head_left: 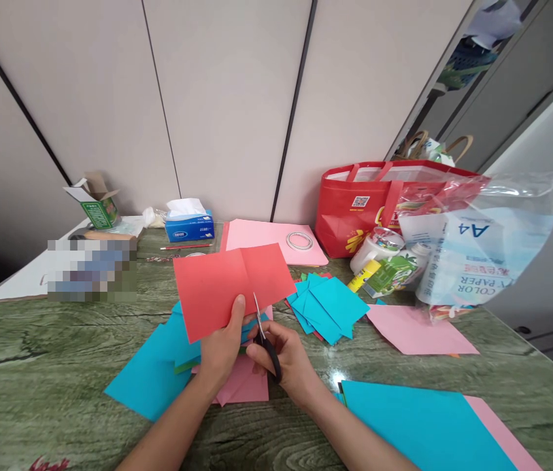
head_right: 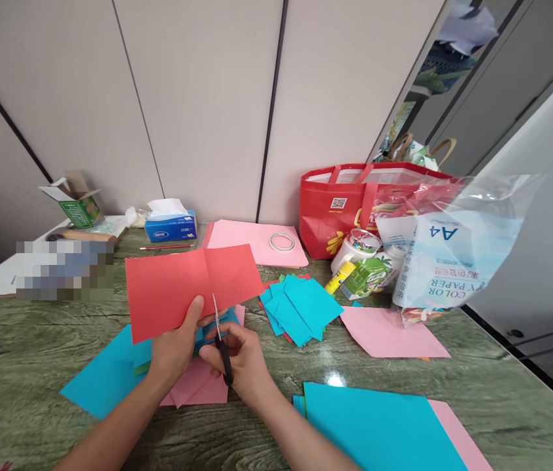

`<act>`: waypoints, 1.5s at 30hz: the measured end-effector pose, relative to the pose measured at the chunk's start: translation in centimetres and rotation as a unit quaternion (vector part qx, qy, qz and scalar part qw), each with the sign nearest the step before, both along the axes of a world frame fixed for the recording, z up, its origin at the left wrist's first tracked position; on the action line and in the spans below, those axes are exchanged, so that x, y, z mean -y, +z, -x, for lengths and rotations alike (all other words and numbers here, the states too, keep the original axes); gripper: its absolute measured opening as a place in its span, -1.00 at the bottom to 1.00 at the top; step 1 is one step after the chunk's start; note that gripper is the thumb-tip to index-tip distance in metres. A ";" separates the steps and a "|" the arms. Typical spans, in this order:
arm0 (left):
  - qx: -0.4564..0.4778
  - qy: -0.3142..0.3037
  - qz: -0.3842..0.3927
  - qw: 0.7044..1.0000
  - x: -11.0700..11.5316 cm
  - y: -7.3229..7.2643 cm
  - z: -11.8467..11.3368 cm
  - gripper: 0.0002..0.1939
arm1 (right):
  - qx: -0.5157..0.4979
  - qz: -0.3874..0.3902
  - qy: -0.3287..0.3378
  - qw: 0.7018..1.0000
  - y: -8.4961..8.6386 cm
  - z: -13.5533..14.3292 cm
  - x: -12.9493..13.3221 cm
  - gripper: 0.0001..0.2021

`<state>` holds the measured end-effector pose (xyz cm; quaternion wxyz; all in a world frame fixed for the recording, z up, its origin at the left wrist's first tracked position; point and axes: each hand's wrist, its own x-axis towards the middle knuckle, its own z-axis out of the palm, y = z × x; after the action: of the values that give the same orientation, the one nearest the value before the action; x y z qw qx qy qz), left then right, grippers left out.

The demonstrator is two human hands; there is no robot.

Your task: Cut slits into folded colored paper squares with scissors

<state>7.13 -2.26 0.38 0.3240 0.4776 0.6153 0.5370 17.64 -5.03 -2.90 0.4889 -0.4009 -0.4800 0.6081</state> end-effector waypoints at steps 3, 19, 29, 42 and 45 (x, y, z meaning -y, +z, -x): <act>-0.040 0.006 -0.009 0.999 0.0 0.0 0.1 -0.73 | 0.005 0.008 0.002 1.000 0.2 0.0 0.0 -0.66; -0.019 -0.009 0.000 1.000 0.6 -0.5 -0.3 -0.60 | -0.037 -0.016 -0.028 0.999 0.6 -0.3 -0.2 -0.58; -0.026 -0.009 -0.015 1.000 0.5 -0.5 -0.3 -0.60 | -0.052 0.004 -0.029 0.998 0.6 -0.2 -0.2 -0.58; -0.021 -0.010 -0.006 1.000 0.5 -0.6 -0.2 -0.58 | -0.057 0.025 -0.037 0.997 0.8 -0.1 -0.1 -0.55; -0.018 -0.010 -0.008 1.000 0.6 -0.5 -0.3 -0.58 | -0.055 0.022 -0.043 0.997 0.7 -0.1 0.0 -0.55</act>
<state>7.42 -2.83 -0.13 0.3141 0.4960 0.6121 0.5298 17.76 -5.00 -2.23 0.5309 -0.3980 -0.4215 0.6181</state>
